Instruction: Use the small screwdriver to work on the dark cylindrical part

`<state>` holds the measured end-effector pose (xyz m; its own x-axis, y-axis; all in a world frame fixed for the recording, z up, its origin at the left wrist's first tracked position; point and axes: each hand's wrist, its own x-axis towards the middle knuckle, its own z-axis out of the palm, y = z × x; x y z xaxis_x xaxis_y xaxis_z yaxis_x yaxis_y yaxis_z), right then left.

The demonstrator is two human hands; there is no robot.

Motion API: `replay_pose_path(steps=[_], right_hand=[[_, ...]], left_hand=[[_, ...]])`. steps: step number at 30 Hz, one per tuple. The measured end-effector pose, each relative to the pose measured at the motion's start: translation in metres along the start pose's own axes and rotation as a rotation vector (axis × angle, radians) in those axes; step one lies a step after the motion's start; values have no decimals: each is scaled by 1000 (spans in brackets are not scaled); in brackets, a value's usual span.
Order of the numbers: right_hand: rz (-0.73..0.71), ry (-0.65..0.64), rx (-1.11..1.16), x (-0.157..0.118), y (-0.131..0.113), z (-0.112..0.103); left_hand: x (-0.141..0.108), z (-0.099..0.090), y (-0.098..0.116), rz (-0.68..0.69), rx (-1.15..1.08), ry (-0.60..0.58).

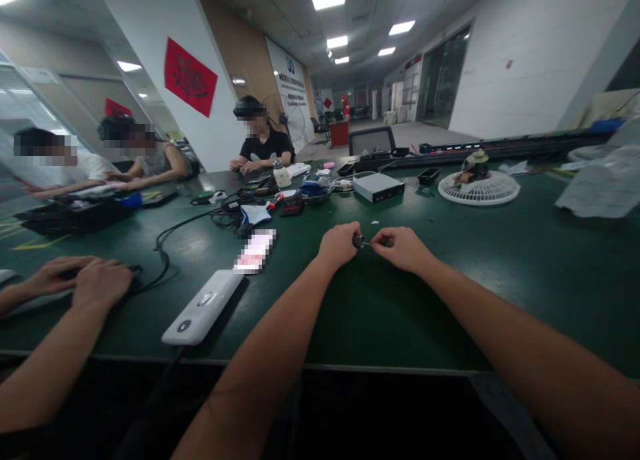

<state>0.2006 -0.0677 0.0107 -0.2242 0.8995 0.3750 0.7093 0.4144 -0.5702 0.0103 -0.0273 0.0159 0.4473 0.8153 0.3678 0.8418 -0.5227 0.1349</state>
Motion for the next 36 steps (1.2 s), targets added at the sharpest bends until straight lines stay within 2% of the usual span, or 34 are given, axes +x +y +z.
replay_pose_path(steps=[3, 8, 10, 13, 18, 20, 24, 28, 32, 36], right_hand=[[43, 30, -19, 1, 2, 1], [63, -48, 29, 2, 3, 1], [95, -12, 43, 2, 1, -1], [168, 9, -50, 1, -1, -4], [228, -248, -183, -2, -4, -6], [237, -296, -181, -2, -5, -7], [218, -190, -15, 0, 0, -5], [286, -70, 244, 4, 13, 0], [201, 30, 270, 8, 19, 3], [179, 101, 297, 8, 19, 4]], left_hand=[[0, 0, 2, 3, -4, -11], [0, 1, 3, -7, -11, -12], [1, 2, 2, -37, -14, 4], [2, 4, -2, -123, -13, 13], [3, 6, -8, -241, -10, 17], [2, 6, -9, -255, -9, 14], [3, 8, -10, -233, -14, 19], [3, 9, -11, -146, -69, 0], [2, 8, -8, -14, -122, -43], [1, 6, -2, 22, -133, -62]])
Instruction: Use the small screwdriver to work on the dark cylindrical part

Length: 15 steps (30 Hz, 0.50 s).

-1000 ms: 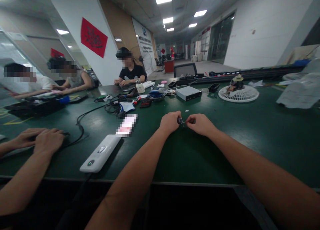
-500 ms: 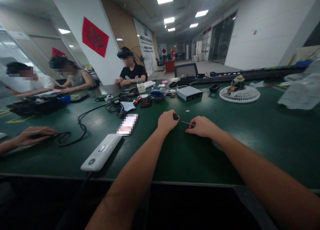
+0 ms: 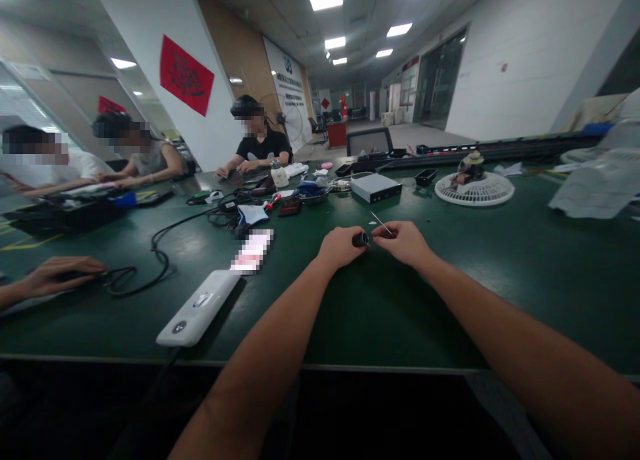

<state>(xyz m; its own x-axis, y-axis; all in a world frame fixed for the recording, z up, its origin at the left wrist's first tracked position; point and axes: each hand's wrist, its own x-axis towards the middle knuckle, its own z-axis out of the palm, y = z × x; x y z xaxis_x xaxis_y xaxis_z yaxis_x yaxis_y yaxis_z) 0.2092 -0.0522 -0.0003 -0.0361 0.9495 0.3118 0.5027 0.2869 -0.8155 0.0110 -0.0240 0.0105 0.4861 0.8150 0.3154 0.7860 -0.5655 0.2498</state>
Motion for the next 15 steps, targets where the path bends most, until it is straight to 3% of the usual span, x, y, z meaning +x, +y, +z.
replay_pose_path(steps=[8, 15], right_hand=[[-2, 30, 268, 2, 2, 6], [33, 62, 251, 1, -1, 2]], left_hand=[[-1, -4, 8, 64, 30, -35], [-2, -4, 8, 103, 13, -21]])
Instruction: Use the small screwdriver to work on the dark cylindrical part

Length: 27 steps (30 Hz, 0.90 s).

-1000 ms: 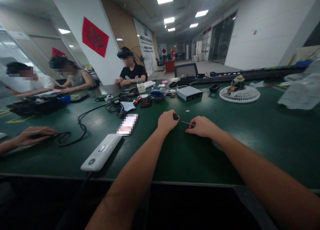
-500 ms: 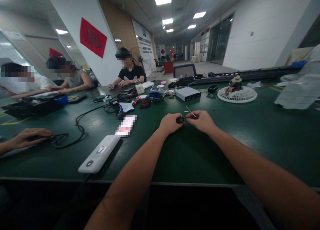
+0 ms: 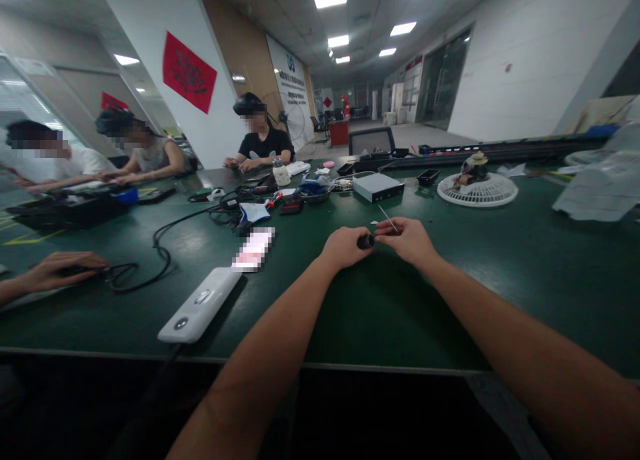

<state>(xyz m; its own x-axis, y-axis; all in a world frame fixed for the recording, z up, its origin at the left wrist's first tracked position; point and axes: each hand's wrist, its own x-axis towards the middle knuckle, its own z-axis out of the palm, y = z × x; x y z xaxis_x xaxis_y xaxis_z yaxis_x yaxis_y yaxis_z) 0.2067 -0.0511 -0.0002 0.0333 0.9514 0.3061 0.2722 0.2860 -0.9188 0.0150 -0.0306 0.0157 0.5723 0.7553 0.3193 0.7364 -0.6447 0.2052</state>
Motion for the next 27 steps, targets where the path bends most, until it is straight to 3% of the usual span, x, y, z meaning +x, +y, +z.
replay_pose_path(steps=[7, 18, 27], right_hand=[[-62, -47, 42, 1, 4, 2], [-64, -86, -417, -5, 0, 0], [-154, -2, -412, -7, -5, 1]], left_hand=[[0, -1, 0, -7, 26, -9], [-1, -4, 5, 61, -9, -16], [0, -2, -5, -172, 48, 93]])
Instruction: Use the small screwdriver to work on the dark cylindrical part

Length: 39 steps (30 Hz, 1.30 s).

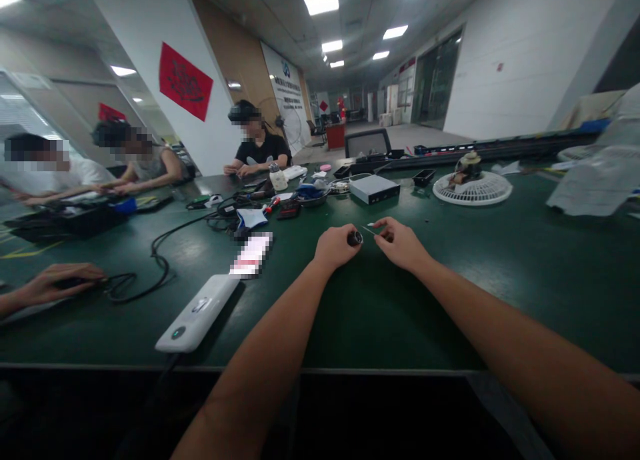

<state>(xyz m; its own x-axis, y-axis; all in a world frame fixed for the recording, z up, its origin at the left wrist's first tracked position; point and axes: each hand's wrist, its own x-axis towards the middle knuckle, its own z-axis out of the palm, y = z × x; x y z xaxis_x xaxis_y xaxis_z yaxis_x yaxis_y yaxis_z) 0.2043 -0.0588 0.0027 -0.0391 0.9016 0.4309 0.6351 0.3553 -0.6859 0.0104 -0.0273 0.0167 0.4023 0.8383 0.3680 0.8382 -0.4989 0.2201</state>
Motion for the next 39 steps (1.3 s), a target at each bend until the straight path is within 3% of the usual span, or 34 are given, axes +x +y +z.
replay_pose_path(steps=[5, 16, 21, 28, 33, 36, 39], right_hand=[[-96, -78, -23, -2, -5, -4], [-156, -165, -195, -7, -16, -7], [-113, -102, -215, -6, -16, -8], [-114, -220, -196, -7, -16, -7], [-114, -185, -163, -7, -17, -6], [-51, -176, -222, -6, -15, -6], [-39, -260, -231, -8, -18, -5]], left_hand=[[0, -1, -3, -32, -12, 17], [1, 2, -6, 13, 9, 0], [0, 1, -3, 115, -54, -16], [-1, 0, -5, 107, -5, 16], [1, 4, -4, 168, -4, -55], [1, 4, -2, 107, 6, -66], [2, 5, -5, -19, 2, -49]])
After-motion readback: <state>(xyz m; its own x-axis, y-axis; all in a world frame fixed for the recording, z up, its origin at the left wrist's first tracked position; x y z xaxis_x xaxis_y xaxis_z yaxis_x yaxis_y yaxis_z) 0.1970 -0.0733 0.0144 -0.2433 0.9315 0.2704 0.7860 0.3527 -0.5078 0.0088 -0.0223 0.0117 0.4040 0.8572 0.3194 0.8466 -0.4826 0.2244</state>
